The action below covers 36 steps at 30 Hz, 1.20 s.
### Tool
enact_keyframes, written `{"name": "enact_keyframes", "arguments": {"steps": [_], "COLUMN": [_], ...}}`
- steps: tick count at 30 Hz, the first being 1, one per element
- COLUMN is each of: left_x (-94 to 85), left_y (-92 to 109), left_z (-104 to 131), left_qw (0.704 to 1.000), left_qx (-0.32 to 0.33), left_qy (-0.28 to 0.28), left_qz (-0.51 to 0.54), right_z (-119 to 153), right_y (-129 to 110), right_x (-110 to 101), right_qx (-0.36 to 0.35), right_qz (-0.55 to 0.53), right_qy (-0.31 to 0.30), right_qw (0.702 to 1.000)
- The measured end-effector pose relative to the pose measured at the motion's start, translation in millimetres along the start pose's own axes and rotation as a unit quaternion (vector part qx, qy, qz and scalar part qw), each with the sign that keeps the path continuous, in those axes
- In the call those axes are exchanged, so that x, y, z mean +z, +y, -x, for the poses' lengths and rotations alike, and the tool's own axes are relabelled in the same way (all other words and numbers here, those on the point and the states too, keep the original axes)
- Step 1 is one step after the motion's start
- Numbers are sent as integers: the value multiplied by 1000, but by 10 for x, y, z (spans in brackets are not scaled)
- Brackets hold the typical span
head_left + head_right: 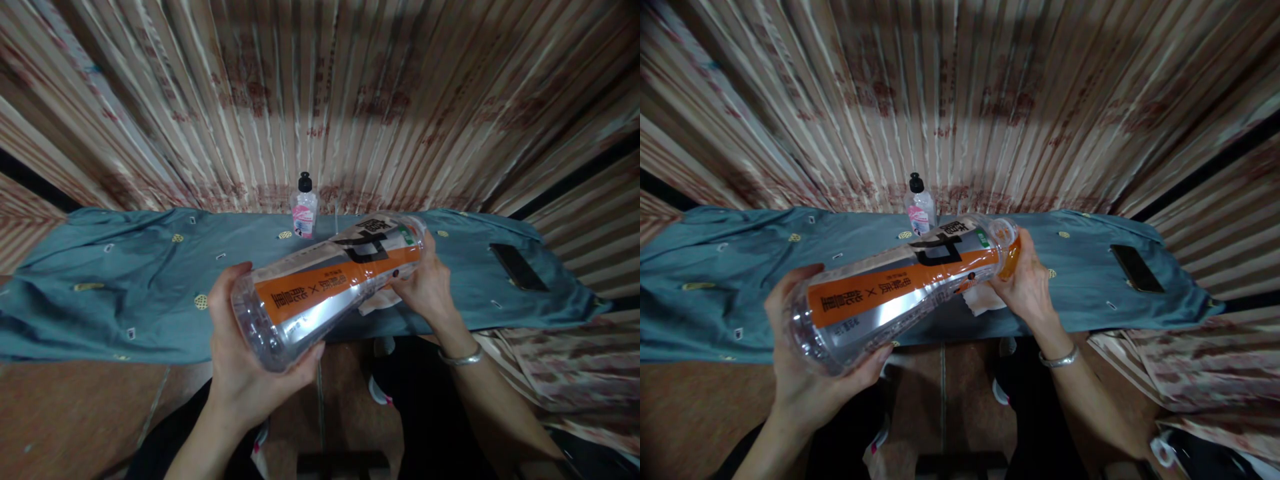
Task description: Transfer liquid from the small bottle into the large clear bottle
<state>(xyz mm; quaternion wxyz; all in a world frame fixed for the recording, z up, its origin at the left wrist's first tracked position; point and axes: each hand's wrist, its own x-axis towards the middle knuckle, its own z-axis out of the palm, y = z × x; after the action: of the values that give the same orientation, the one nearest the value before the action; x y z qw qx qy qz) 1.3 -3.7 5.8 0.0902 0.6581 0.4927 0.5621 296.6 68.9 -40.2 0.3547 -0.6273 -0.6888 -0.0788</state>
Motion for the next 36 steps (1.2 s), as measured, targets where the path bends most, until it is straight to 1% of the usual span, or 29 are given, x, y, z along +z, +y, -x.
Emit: {"name": "enact_keyframes", "arguments": {"steps": [7,16,24,32,36], "left_x": [2,7,6,2,15], "left_y": [-14,-25,-18,-31,-30], "left_z": [-3,-4,0,2,-2], "left_qw": [1000,1000,1000,1000,1000], "left_qx": [3,9,7,11,13], "left_qy": [2,3,2,5,-2], "left_qz": [6,10,14,-4,4], "right_z": [-1,-2,6,-3,2], "right_y": [19,26,43,20,27], "right_x": [11,13,24,8,13], "right_qx": [-16,0,-10,1,2], "right_qz": [-2,-15,-16,-14,-13], "right_qy": [5,-4,5,-1,0], "right_qw": [1000,1000,1000,1000,1000]}}
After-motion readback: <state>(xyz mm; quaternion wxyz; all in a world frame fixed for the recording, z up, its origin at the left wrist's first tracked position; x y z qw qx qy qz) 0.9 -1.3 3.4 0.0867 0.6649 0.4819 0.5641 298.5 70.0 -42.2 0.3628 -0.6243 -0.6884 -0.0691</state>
